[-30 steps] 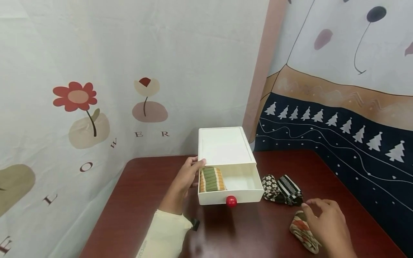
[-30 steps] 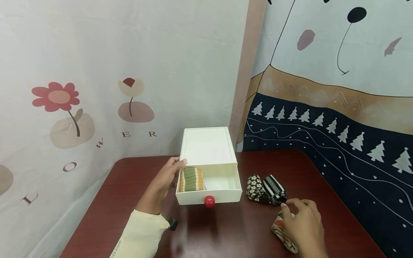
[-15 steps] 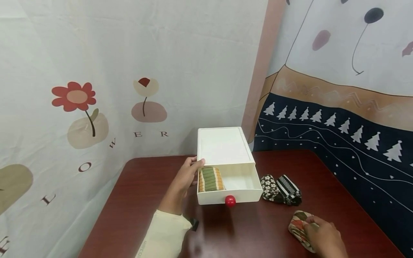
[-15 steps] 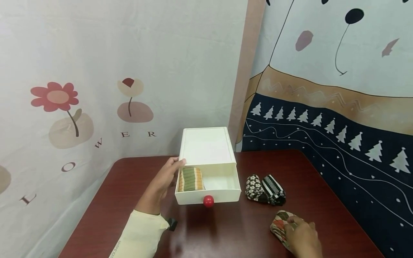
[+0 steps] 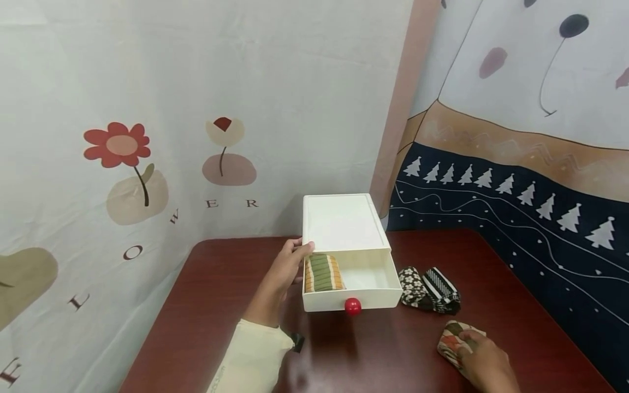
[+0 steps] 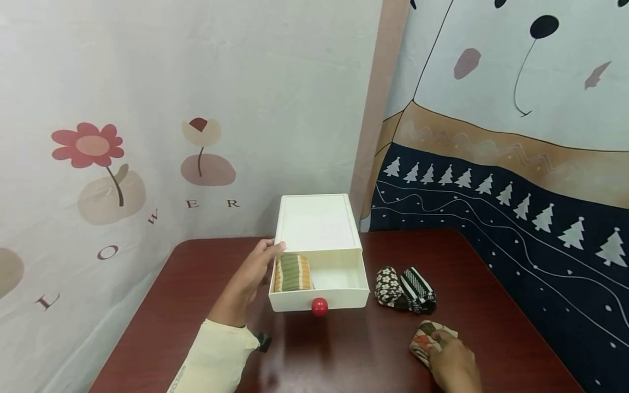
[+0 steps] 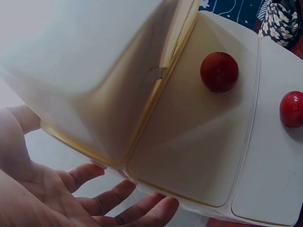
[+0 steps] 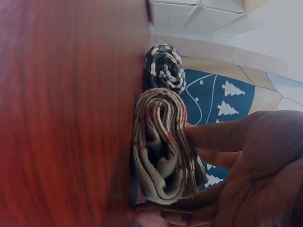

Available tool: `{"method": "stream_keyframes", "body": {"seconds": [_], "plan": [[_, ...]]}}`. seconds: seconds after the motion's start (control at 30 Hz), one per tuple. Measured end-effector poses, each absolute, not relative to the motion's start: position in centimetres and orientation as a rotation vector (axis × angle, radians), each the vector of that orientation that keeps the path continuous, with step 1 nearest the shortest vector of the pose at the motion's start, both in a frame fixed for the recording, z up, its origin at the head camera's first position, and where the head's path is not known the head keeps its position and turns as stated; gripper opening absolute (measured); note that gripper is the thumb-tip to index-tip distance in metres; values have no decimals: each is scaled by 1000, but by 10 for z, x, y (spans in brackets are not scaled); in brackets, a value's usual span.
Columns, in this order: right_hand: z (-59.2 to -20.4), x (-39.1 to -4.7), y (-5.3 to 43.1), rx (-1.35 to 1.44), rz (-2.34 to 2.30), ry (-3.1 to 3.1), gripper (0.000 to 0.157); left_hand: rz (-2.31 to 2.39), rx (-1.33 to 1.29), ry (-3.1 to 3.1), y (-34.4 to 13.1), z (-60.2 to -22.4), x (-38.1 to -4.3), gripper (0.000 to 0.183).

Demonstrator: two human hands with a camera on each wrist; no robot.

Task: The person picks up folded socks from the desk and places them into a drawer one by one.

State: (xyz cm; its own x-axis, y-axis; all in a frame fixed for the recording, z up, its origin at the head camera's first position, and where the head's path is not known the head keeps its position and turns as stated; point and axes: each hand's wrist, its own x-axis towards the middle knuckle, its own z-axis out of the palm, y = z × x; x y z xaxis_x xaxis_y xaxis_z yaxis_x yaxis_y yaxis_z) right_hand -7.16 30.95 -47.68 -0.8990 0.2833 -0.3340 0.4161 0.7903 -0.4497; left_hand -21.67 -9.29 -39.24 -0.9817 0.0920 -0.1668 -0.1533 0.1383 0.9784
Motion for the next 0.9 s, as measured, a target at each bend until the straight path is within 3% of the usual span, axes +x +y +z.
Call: {"method": "stream_keyframes", "body": {"seconds": [0.2, 0.9], "plan": [[-476, -75, 306, 497, -761, 2825, 38, 1939, -63, 2242, -93, -392, -217, 65], [-465, -79, 298, 501, -876, 2913, 41, 1943, -55, 2233, -93, -394, -218, 65]]}}
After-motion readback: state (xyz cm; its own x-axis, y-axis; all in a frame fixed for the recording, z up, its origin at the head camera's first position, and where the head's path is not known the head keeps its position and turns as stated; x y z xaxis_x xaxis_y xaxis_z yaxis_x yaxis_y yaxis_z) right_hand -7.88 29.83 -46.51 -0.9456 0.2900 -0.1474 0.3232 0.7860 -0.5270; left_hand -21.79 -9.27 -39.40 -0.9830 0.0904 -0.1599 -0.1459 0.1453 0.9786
